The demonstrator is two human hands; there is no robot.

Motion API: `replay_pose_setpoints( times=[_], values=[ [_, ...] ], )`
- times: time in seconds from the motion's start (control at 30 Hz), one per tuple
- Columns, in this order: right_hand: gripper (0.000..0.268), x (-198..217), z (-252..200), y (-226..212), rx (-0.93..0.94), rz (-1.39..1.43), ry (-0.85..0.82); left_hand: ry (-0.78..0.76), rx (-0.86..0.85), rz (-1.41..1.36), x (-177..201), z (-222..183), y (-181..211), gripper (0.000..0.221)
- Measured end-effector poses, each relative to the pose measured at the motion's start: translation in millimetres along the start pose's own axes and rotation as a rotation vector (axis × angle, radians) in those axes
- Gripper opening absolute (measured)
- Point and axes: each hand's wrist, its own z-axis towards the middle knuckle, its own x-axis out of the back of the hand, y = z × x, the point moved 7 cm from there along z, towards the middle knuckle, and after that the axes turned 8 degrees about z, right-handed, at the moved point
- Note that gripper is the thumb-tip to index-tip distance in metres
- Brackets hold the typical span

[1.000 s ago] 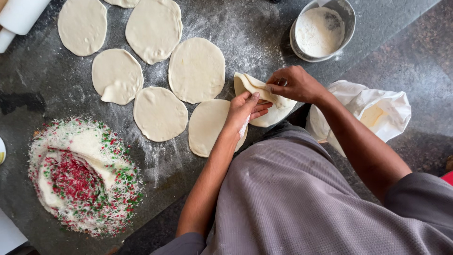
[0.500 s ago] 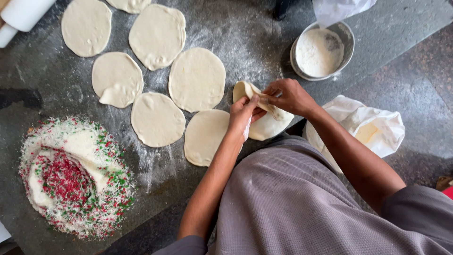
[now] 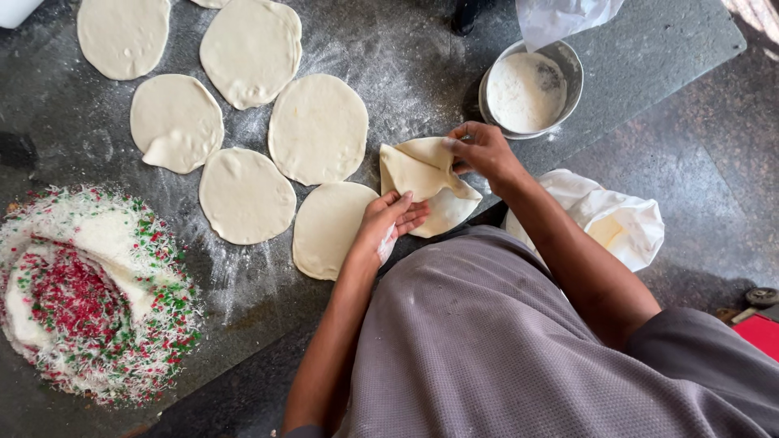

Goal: The person organizes flattened dough rounds on a counter and then mixes a pile of colorful shredded filling by hand.

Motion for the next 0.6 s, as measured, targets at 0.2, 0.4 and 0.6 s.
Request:
replay_pose_setpoints(
  times=[0.2,0.4,0.6],
  values=[
    [0.059,-26,-8,-21,0.091,-0.246,-0.033,0.110,-0.158,-0.223,-3,34,27,0.032],
    [0.033,-30,-7,-22,0.101,-0.402,0.009,0.275,-0.045,-0.229,2,51,32,0.044],
    [0.029,-34,-42,-37,0.269,-0.472,-0.053,0.122,-0.089,-0.168,-16,-5,51,0.052]
  ],
)
